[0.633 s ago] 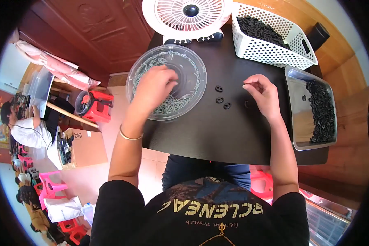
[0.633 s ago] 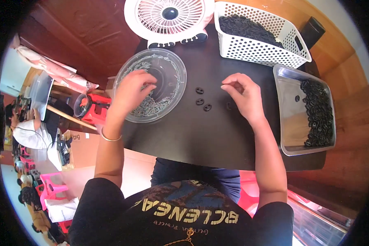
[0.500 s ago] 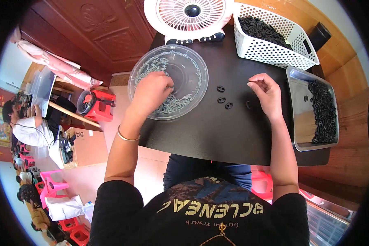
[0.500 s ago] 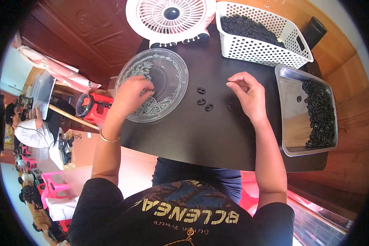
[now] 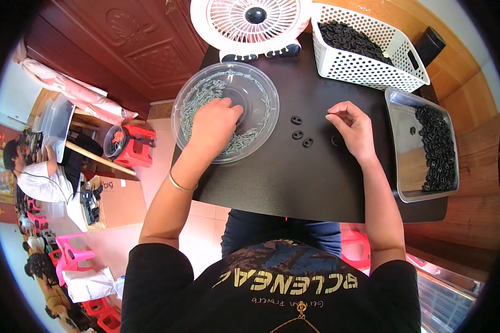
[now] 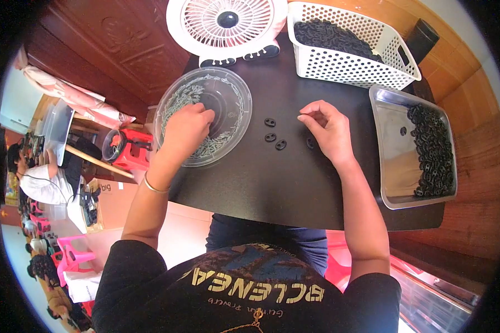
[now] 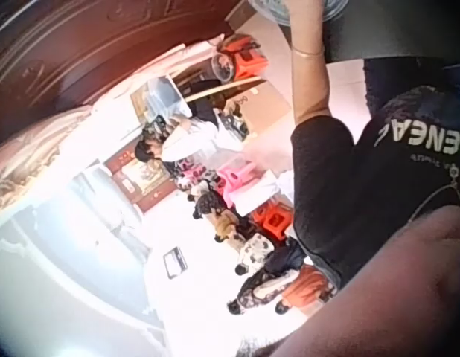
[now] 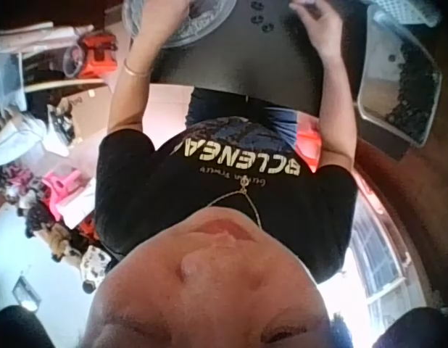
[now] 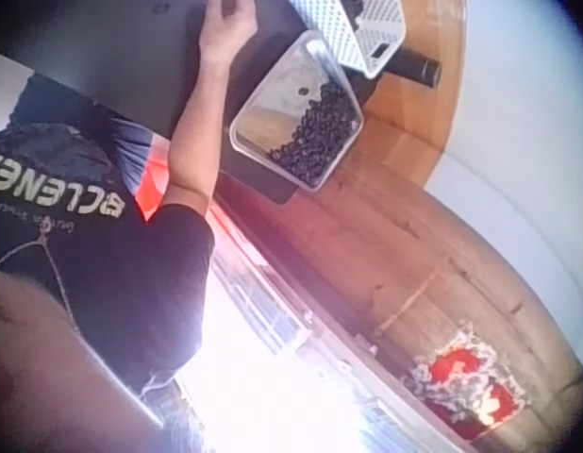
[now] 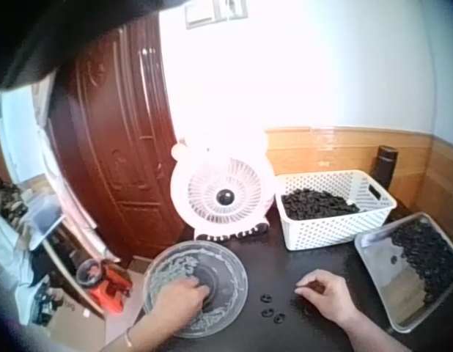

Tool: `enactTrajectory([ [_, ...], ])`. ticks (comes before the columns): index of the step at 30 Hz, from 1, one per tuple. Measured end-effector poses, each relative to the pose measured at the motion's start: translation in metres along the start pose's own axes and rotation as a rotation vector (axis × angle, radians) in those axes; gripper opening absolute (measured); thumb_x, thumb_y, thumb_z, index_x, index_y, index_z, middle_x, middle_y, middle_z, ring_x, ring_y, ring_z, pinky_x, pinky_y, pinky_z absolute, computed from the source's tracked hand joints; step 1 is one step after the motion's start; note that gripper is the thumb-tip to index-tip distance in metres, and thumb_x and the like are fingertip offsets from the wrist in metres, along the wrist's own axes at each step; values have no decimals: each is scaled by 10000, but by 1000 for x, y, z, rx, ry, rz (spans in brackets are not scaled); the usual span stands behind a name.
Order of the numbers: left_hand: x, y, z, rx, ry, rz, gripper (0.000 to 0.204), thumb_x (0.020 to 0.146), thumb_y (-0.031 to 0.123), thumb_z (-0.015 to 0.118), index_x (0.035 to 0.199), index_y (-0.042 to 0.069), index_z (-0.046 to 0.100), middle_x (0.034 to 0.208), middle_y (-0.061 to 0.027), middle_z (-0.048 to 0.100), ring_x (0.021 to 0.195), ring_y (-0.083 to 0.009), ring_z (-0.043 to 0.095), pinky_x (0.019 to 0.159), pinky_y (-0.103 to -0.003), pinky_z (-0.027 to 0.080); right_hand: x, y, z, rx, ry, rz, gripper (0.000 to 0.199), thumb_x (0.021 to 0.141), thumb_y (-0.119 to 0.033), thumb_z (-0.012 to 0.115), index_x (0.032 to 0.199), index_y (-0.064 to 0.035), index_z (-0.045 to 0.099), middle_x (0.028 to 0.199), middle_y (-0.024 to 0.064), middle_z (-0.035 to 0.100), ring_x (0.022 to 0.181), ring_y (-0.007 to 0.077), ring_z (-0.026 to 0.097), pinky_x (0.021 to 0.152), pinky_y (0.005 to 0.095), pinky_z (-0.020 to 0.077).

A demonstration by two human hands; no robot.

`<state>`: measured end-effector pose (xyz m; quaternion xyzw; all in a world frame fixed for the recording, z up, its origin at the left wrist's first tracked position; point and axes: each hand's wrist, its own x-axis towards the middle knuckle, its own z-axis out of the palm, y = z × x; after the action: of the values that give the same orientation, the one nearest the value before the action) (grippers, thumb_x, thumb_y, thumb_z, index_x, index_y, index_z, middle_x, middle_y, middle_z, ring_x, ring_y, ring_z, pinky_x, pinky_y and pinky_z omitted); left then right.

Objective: The person assembles plastic fasteners by taking small metal pins from a bowl and inserting them into black plastic pieces by hand.

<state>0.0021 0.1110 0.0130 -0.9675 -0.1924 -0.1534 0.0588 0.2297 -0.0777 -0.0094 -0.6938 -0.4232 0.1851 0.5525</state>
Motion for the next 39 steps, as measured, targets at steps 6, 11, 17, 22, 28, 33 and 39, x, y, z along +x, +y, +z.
enactTrajectory([
  [6, 5, -1, 2, -20, -4, 20, 53, 652, 56, 567, 668, 62, 516, 695, -89, 492, 708, -270, 545, 602, -391, 456, 0, 1, 0, -23, 6, -18, 97, 756, -28, 643, 837, -23, 590, 788, 21, 609, 717, 77, 578, 663, 217, 472],
  [11, 9, -12, 2, -288, -75, -54, 98, 644, 23, 599, 689, 36, 512, 685, -88, 531, 667, -239, 571, 593, -337, 464, 0, 0, -1, -30, -1, -23, 98, 754, -28, 646, 835, -24, 591, 782, 19, 610, 710, 74, 577, 652, 215, 471],
  [17, 6, -25, 2, -752, -136, -252, 84, 739, 16, 628, 780, 3, 556, 744, -30, 600, 671, -78, 581, 596, -233, 464, 0, -3, 0, -21, -25, -1, 88, 769, -13, 628, 841, -22, 578, 779, 0, 588, 705, 52, 551, 658, 196, 454],
  [22, 3, -27, 11, -1044, -103, -310, 84, 786, -6, 586, 869, 0, 595, 803, -29, 605, 689, -64, 565, 607, -206, 456, 0, -3, -1, -51, -12, -28, 100, 754, -27, 647, 837, -15, 591, 783, 22, 610, 714, 66, 575, 655, 213, 472],
  [28, 7, -25, 8, -892, -37, -224, 120, 774, -5, 571, 884, 5, 616, 787, -77, 602, 659, -124, 588, 604, -254, 474, 0, -1, 1, -10, -22, -30, 94, 756, -19, 640, 834, -9, 590, 797, 34, 609, 733, 86, 588, 679, 223, 480],
  [33, 6, -19, 7, -873, -54, -202, 124, 751, -16, 563, 871, 3, 593, 714, -58, 572, 609, -108, 548, 561, -244, 446, -3, -3, 0, -15, -16, -29, 94, 753, -15, 641, 833, -12, 590, 799, 33, 609, 726, 86, 587, 667, 225, 481],
  [39, 7, -19, 5, -957, -90, -224, 146, 727, -51, 544, 861, 4, 562, 626, -7, 524, 562, -59, 489, 541, -212, 426, -2, -4, 2, -12, -20, -19, 91, 753, -16, 643, 824, -13, 586, 792, 29, 605, 720, 81, 581, 660, 222, 479],
])
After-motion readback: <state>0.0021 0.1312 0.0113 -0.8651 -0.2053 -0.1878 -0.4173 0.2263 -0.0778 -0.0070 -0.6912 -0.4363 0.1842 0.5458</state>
